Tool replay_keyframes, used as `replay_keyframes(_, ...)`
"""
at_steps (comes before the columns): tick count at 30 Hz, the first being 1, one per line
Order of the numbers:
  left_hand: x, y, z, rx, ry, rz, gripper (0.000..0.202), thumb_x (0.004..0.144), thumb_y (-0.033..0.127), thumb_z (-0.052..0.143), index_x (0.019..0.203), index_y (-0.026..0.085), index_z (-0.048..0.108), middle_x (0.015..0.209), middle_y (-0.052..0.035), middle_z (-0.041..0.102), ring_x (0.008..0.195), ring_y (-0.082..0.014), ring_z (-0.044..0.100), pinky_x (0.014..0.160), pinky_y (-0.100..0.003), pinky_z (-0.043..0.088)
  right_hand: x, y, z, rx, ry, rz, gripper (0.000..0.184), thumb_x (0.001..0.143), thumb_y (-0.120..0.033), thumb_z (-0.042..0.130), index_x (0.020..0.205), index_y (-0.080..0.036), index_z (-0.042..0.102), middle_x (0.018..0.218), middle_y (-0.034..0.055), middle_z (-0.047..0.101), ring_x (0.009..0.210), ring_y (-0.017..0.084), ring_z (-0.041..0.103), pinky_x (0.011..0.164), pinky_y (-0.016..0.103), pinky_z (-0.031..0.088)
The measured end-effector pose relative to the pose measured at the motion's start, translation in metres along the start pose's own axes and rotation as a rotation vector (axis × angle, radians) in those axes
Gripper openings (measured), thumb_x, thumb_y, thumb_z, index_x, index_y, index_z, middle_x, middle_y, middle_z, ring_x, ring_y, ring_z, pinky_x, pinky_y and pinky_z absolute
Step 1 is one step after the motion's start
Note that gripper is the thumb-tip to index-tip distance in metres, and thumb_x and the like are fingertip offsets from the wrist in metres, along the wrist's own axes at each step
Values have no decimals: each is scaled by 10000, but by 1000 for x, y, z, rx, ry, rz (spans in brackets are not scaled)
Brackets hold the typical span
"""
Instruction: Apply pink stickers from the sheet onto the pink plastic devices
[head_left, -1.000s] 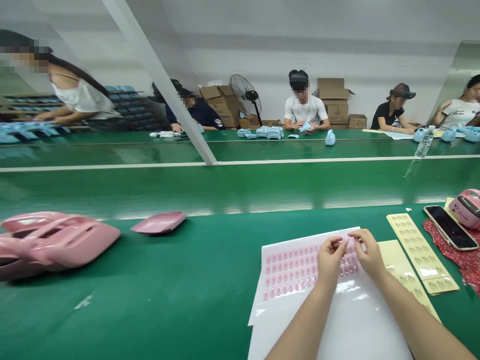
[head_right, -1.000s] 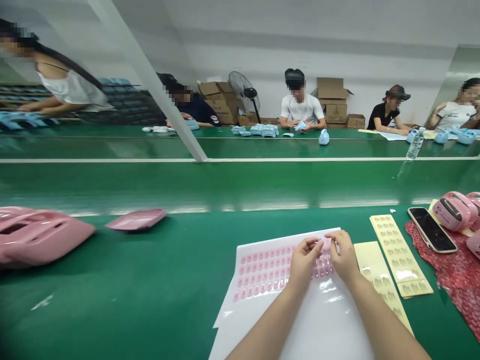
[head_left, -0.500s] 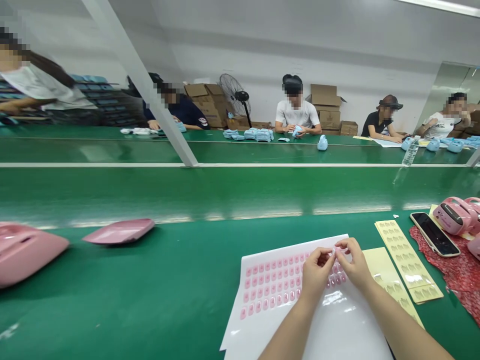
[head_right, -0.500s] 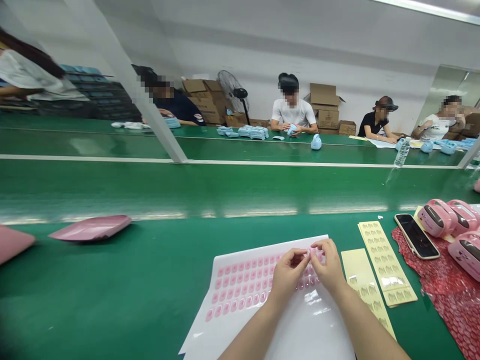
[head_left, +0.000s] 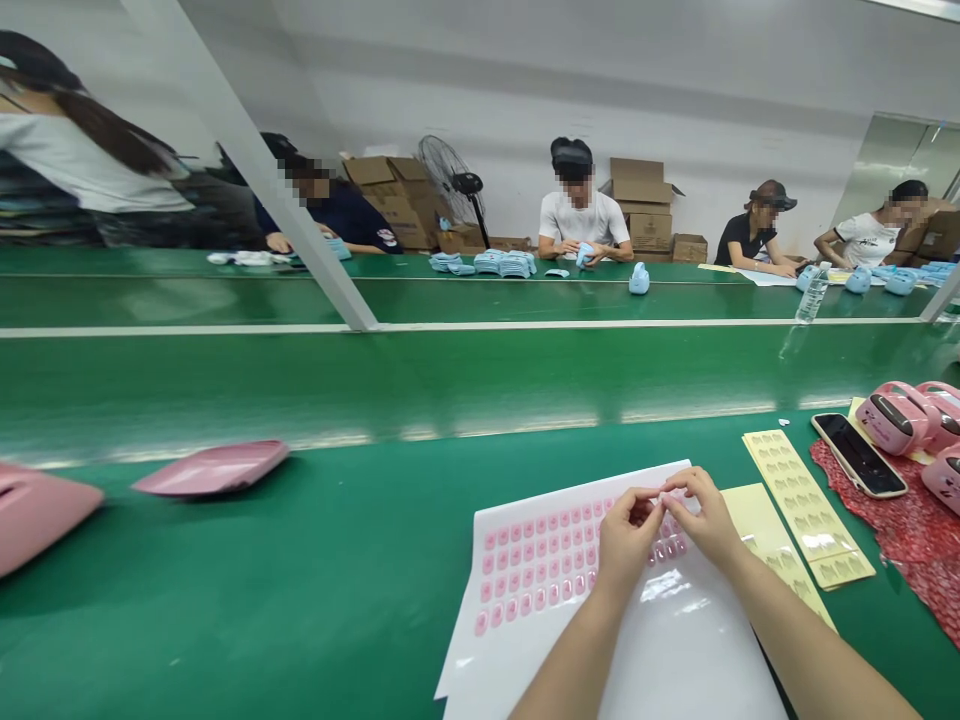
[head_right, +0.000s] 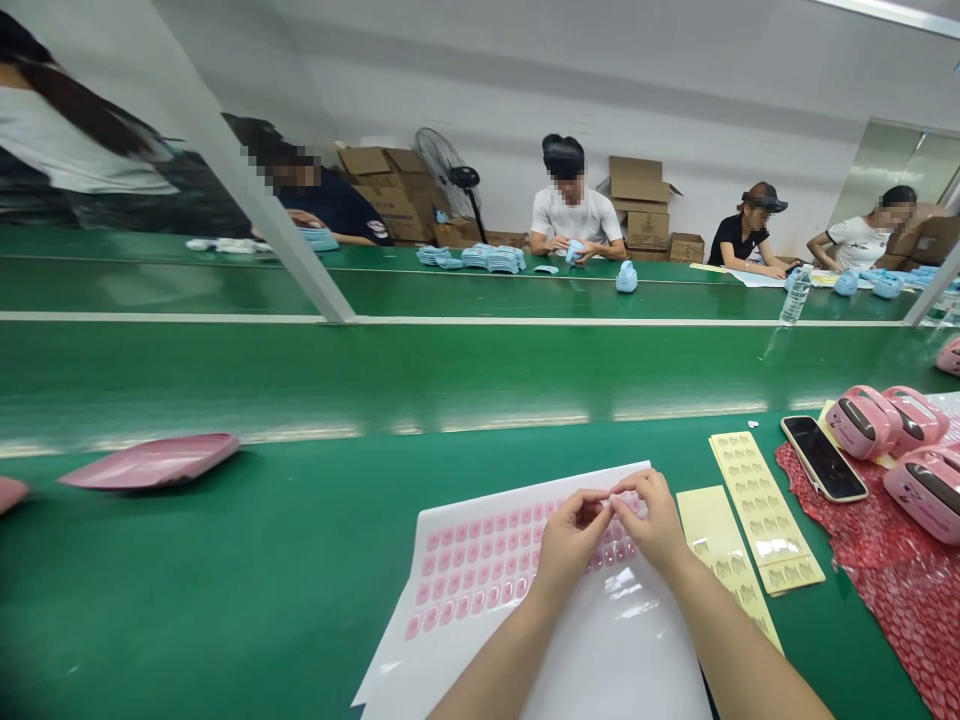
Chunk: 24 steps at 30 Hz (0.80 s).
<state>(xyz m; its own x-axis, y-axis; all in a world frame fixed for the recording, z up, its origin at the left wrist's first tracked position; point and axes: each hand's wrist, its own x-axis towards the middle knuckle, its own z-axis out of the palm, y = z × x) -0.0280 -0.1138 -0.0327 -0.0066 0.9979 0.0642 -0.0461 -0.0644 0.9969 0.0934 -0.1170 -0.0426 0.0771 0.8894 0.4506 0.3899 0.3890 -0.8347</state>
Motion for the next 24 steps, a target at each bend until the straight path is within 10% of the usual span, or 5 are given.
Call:
replay_keyframes(9, 0, -4, -3, 31, -26, 6, 214, 609, 389, 663, 664, 184, 640, 543, 22, 574, 513, -124, 512, 516, -230, 404, 3, -1, 4, 327, 33, 365, 202, 623, -403, 657, 639, -210, 599, 695, 22, 590, 656, 184, 560, 623, 315, 449)
replay_keyframes(24, -4, -1, 2, 15, -26, 41, 209, 595, 326, 660, 742, 183, 621, 478, 62, 515, 454, -102, 492, 467, -211, 405, 6, -7, 0, 501, 49, 538, 319, 538, -456, 709, 535, -188, 536, 496, -56, 467, 523, 107, 402, 559, 259, 325)
